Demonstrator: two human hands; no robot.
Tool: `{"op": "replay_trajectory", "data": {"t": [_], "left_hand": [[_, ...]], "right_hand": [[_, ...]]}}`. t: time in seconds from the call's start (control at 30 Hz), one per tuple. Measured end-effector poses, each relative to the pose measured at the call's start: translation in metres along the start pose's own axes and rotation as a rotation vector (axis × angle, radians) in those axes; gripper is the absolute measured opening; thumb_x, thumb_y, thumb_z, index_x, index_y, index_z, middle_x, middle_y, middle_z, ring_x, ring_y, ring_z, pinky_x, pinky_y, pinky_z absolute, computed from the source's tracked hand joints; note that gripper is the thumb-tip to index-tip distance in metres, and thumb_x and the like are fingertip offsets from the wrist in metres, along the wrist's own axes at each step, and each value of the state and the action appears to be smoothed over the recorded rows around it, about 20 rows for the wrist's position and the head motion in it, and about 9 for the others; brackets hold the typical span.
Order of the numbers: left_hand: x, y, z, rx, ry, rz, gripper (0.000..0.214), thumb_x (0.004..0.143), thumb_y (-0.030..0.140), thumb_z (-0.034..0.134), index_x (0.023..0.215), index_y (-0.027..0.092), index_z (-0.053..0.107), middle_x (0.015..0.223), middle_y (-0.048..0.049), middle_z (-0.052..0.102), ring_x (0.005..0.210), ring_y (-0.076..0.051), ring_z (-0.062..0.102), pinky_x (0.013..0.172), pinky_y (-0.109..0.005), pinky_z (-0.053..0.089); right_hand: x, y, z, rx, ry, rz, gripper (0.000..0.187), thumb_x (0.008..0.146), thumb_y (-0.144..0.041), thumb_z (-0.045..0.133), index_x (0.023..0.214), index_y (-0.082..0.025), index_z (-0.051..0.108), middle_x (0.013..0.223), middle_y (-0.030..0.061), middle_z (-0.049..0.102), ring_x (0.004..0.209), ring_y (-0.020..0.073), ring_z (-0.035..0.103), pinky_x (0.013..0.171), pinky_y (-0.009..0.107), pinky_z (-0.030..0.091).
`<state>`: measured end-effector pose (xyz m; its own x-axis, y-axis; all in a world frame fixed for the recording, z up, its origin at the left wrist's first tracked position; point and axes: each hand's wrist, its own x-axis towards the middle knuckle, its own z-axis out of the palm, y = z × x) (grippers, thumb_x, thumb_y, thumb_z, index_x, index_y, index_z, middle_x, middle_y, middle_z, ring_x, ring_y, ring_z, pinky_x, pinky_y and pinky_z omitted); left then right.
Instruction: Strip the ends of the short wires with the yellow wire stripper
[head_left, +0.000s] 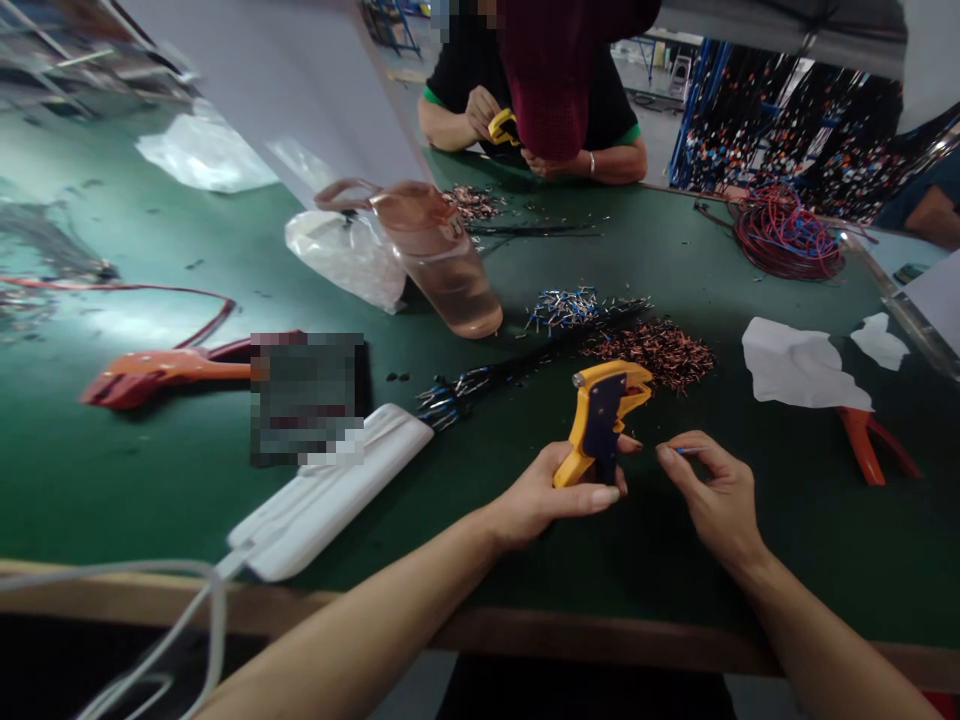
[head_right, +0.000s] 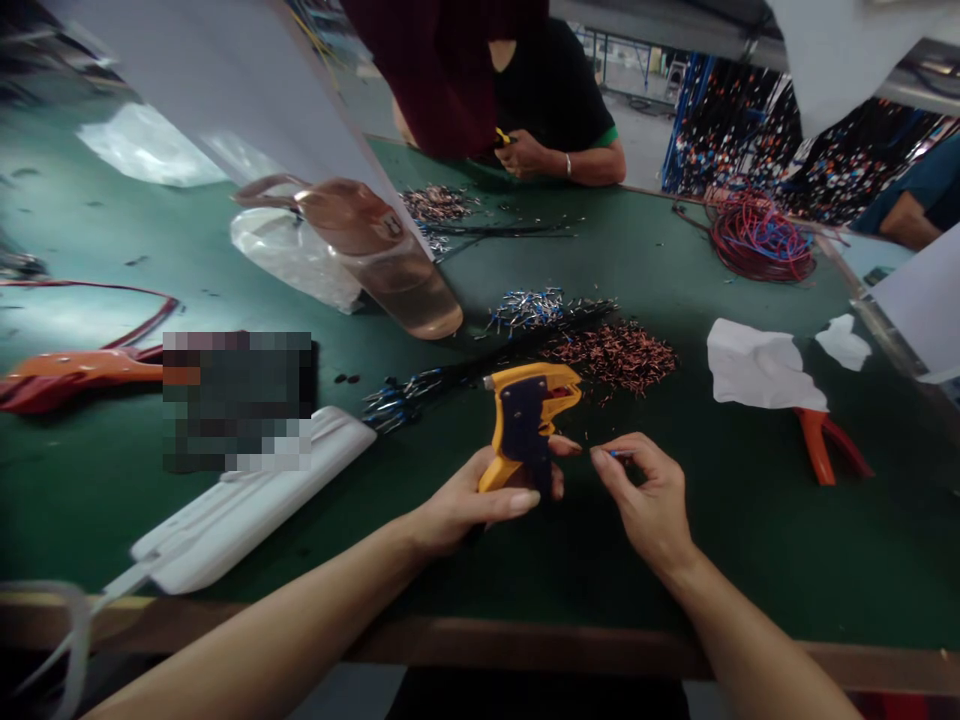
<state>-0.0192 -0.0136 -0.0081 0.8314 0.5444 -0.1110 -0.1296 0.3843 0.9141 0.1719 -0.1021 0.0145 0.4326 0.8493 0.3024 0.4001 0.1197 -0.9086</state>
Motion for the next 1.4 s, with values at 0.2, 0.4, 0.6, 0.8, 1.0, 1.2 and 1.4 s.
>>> {"op": "replay_trajectory", "data": {"t": [0.2, 0.4, 0.6, 0.8, 1.0, 1.2, 1.4], "left_hand": [[0.002, 0.002, 0.001, -0.037, -0.091, -0.069, 0.062, 0.068, 0.045, 0.081, 0.12, 0.014, 0.068, 0.085, -0.0071, 0.071, 0.078, -0.02, 0.06, 0.076, -0.033, 0.044], [0.002, -0.005, 0.0, -0.086, -0.152, -0.138, 0.059, 0.063, 0.043, 0.085, 0.112, 0.014, 0.07, 0.095, -0.0091, 0.072, 0.081, -0.019, 0.063, 0.078, -0.033, 0.046], [0.001, -0.008, 0.0, -0.092, -0.183, -0.178, 0.063, 0.06, 0.046, 0.087, 0.111, 0.014, 0.069, 0.097, -0.0087, 0.072, 0.079, -0.018, 0.063, 0.077, -0.033, 0.049], [-0.002, 0.007, 0.007, -0.06, -0.181, -0.178, 0.056, 0.064, 0.047, 0.085, 0.108, 0.014, 0.069, 0.09, -0.006, 0.071, 0.077, -0.017, 0.062, 0.074, -0.03, 0.047], [-0.003, 0.012, 0.01, -0.009, -0.187, -0.195, 0.057, 0.064, 0.051, 0.085, 0.104, 0.014, 0.069, 0.084, -0.0033, 0.067, 0.072, -0.014, 0.058, 0.069, -0.028, 0.044], [-0.001, 0.01, 0.01, 0.079, -0.168, -0.152, 0.048, 0.068, 0.053, 0.081, 0.091, 0.013, 0.069, 0.069, 0.0002, 0.061, 0.058, -0.01, 0.049, 0.055, -0.023, 0.038], [-0.007, 0.012, 0.021, 0.073, -0.086, -0.152, 0.044, 0.071, 0.052, 0.079, 0.083, 0.011, 0.066, 0.057, 0.0019, 0.056, 0.05, -0.009, 0.047, 0.051, -0.023, 0.037]], "right_hand": [[0.009, 0.008, -0.009, 0.299, 0.097, 0.14, 0.025, 0.084, -0.042, 0.072, 0.072, -0.02, 0.068, 0.064, -0.0008, 0.06, 0.057, 0.013, 0.054, 0.056, 0.028, 0.047], [0.009, 0.006, -0.003, 0.5, 0.078, 0.199, 0.027, 0.08, -0.046, 0.077, 0.074, -0.021, 0.069, 0.066, -0.002, 0.058, 0.055, 0.0111, 0.05, 0.055, 0.028, 0.045], [0.009, 0.006, -0.004, 0.475, 0.045, 0.212, 0.03, 0.08, -0.049, 0.075, 0.076, -0.02, 0.068, 0.059, -0.0031, 0.055, 0.055, 0.0129, 0.051, 0.055, 0.029, 0.045], [0.008, 0.006, -0.005, 0.467, -0.014, 0.228, 0.03, 0.082, -0.05, 0.073, 0.079, -0.021, 0.067, 0.058, -0.0037, 0.055, 0.054, 0.0132, 0.05, 0.057, 0.029, 0.045], [0.006, 0.005, -0.002, 0.501, 0.01, 0.271, 0.033, 0.078, -0.053, 0.076, 0.077, -0.021, 0.068, 0.057, -0.0037, 0.056, 0.054, 0.0123, 0.051, 0.059, 0.029, 0.046], [0.006, 0.007, -0.004, 0.514, -0.046, 0.243, 0.029, 0.084, -0.05, 0.073, 0.081, -0.021, 0.068, 0.057, -0.0042, 0.055, 0.054, 0.0123, 0.05, 0.058, 0.029, 0.045], [0.005, 0.003, -0.001, 0.557, 0.011, 0.224, 0.03, 0.079, -0.048, 0.078, 0.074, -0.021, 0.066, 0.066, -0.0027, 0.058, 0.054, 0.0106, 0.048, 0.055, 0.027, 0.043]]}}
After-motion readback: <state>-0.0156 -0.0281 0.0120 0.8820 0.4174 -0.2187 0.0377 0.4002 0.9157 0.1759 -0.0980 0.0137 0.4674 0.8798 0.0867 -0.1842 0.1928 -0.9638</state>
